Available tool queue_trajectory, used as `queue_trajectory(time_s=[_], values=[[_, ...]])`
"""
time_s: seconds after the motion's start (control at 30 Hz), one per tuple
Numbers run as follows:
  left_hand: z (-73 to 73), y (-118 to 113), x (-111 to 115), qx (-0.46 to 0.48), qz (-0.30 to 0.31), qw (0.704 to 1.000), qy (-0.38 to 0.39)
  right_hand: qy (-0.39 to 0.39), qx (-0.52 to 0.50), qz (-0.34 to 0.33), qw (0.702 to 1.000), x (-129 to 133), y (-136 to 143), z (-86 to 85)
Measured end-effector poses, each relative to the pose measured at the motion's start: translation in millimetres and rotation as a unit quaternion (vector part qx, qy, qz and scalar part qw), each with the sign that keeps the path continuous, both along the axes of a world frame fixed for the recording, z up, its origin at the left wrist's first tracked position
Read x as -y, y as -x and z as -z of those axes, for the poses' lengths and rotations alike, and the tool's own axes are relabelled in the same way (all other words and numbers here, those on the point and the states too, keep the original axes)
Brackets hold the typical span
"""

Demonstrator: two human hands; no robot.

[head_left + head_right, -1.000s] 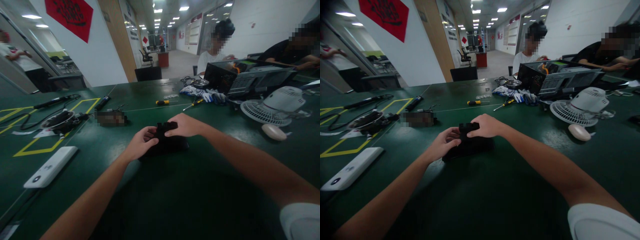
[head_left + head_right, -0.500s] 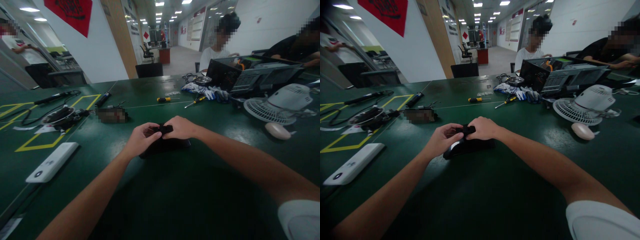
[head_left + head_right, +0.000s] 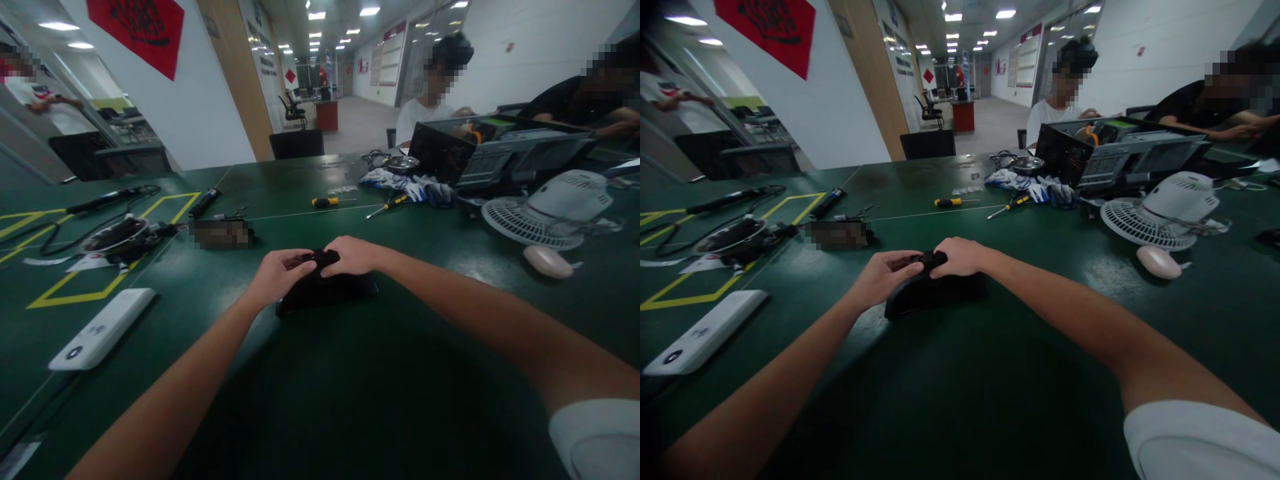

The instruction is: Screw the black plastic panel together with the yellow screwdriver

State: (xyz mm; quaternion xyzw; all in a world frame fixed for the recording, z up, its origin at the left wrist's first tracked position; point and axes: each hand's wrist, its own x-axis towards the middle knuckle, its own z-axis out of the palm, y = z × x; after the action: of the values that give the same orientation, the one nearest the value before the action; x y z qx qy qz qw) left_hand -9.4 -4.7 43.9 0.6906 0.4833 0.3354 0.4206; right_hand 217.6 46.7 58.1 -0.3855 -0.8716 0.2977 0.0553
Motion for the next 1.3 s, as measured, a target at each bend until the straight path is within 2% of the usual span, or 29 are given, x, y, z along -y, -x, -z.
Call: queue_trajectory(time_s=[0.13, 0.23, 0.3, 0.37, 0.4, 0.5, 0.57, 0.67, 0.83, 1.03, 1.13, 1.2, 1.3], values=[[-0.1, 1, 0, -0.012, -0.001, 1.000, -0.006, -0.011, 0.008, 0.005, 1.000, 2, 2, -1.9], [-2.8, 1, 5, -0.037, 0.000, 0.999, -0.016, -0.020, -0.004, 0.013, 1.000, 5, -7, -6.4], [-2.3, 4, 14, -0.065, -0.017, 0.996, -0.052, 0.008, -0.048, 0.053, 0.997, 8, -22, -5.7], [1.6, 7, 26, -0.115, -0.028, 0.985, -0.121, 0.061, -0.094, 0.123, 0.986, 12, -42, 0.5], [4.4, 9, 32, -0.153, -0.025, 0.975, -0.161, 0.068, -0.103, 0.160, 0.979, 14, -52, 5.5], [11.7, 10, 45, -0.287, -0.004, 0.923, -0.257, 0.062, -0.088, 0.206, 0.973, 20, -75, 23.5], [12.8, 6, 48, -0.352, 0.019, 0.890, -0.288, 0.067, -0.069, 0.221, 0.970, 24, -81, 33.6], [7.6, -6, 44, -0.397, 0.056, 0.861, -0.313, 0.070, -0.049, 0.235, 0.968, 28, -80, 41.2], [-7.8, -22, 37, -0.434, 0.084, 0.832, -0.335, 0.077, -0.029, 0.222, 0.972, 33, -77, 40.9], [-20.4, -25, 36, -0.443, 0.101, 0.828, -0.328, 0.104, -0.007, 0.119, 0.987, 42, -89, 36.1], [-25.6, -23, 33, -0.447, 0.092, 0.827, -0.329, 0.020, 0.045, 0.078, 0.996, 49, -86, 36.2], [-30.6, -22, 30, -0.451, 0.088, 0.827, -0.323, -0.053, 0.073, 0.075, 0.993, 53, -81, 36.7], [-40.7, -19, 23, -0.445, 0.087, 0.835, -0.313, -0.110, 0.075, 0.089, 0.987, 60, -77, 35.7]])
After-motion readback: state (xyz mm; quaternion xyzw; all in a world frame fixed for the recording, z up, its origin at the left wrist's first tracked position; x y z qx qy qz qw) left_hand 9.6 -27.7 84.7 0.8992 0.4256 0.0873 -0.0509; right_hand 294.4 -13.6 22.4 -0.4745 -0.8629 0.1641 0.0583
